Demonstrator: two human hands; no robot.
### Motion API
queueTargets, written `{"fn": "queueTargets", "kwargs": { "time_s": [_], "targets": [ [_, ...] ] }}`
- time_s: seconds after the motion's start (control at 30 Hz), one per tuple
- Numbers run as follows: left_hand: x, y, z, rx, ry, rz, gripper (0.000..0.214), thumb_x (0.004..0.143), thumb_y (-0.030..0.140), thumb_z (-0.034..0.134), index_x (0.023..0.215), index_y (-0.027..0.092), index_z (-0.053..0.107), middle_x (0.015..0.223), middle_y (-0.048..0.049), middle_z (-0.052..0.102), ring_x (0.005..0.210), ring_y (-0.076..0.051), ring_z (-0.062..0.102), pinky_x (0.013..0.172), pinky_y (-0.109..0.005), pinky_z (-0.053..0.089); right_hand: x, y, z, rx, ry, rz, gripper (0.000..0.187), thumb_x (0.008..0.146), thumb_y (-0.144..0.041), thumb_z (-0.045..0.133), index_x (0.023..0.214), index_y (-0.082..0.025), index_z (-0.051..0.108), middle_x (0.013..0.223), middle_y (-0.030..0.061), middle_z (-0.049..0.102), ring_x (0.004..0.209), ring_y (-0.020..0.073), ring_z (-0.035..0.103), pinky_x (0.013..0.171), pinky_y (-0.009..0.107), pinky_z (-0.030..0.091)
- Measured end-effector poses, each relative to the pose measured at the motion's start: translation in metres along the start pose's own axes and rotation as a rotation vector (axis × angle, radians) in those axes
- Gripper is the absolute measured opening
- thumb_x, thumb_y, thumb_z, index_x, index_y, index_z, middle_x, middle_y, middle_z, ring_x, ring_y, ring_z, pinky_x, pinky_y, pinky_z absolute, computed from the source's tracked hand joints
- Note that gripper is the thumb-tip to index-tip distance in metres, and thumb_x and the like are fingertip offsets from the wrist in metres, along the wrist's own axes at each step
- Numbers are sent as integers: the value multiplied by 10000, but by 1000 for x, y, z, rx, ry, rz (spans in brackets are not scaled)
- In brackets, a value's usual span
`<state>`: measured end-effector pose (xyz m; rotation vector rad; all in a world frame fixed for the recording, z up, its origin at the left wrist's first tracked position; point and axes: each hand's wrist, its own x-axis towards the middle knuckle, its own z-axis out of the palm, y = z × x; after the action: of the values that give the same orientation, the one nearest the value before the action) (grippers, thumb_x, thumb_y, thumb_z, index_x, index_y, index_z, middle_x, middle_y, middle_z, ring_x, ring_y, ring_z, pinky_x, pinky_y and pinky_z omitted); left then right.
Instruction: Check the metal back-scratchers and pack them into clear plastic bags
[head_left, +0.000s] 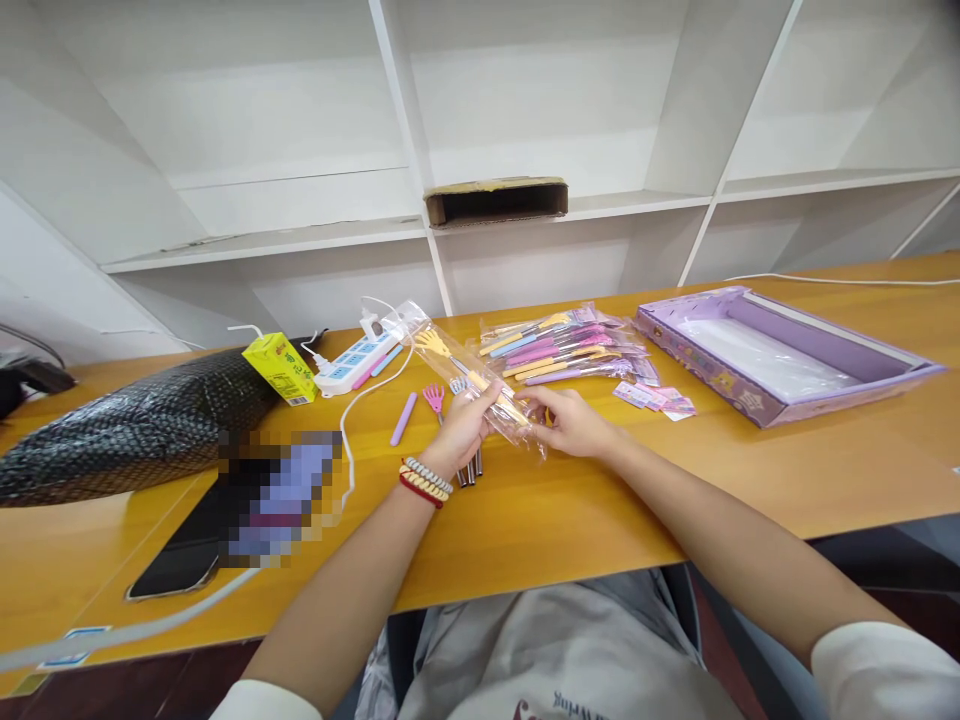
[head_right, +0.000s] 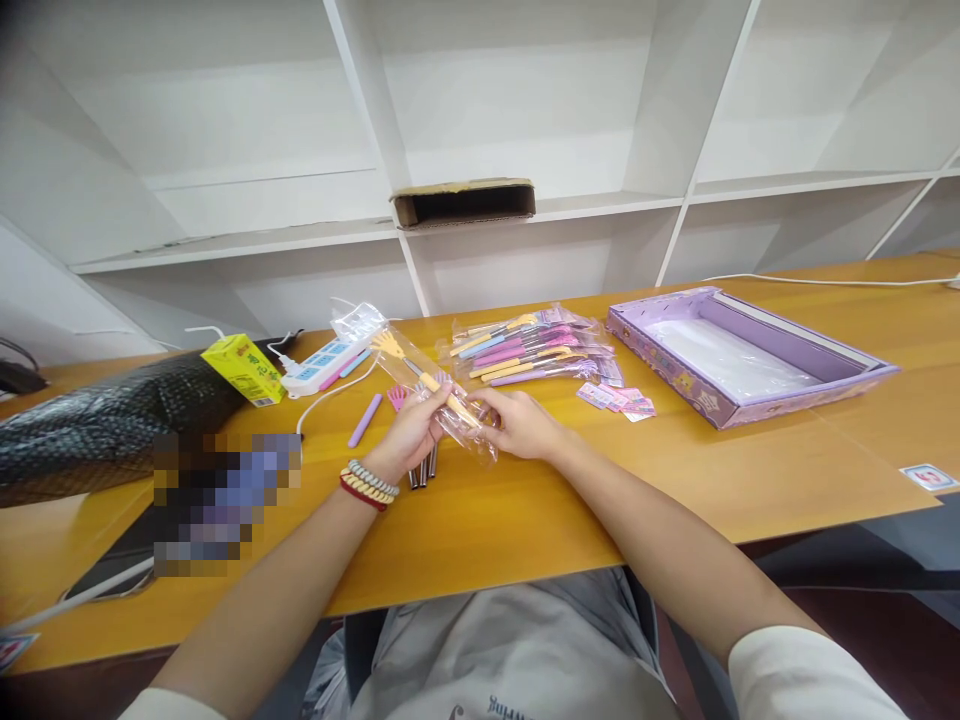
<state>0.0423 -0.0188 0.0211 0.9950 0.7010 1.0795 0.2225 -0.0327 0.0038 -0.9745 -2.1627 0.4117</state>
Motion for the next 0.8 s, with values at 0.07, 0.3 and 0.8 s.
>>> {"fn": "queueTargets", "kwargs": {
  "time_s": [0.07,0.3,0.8],
  "targets": [
    [0,-1,-1,2,-6,-6,224,719,285,668,836,125,565,784,-46,650,723,-155,639,655,-277,540,1,-1,1,12,-9,6,428,758,-379,608,1136,-194,529,771,30,630,640,136,550,612,243,415],
    [-1,2,-4,-9,-76,-24,362,661,152,701,988,131,545,832,-57,659,768,-180,649,684,-312,539,2,-1,3,123,44,43,366,759,-249,585,1113,-202,506,675,-19,570,559,101,505,571,221,406],
    [3,0,-4,32,53,41,197,662,201,685,801,134,563,715,-29,642,694,-156,638,635,-269,519,2,-3,4,158,0,29,382,742,-288,611,1102,-201,516,704,-11,580,563,101,498,576,226,415]
  ]
}}
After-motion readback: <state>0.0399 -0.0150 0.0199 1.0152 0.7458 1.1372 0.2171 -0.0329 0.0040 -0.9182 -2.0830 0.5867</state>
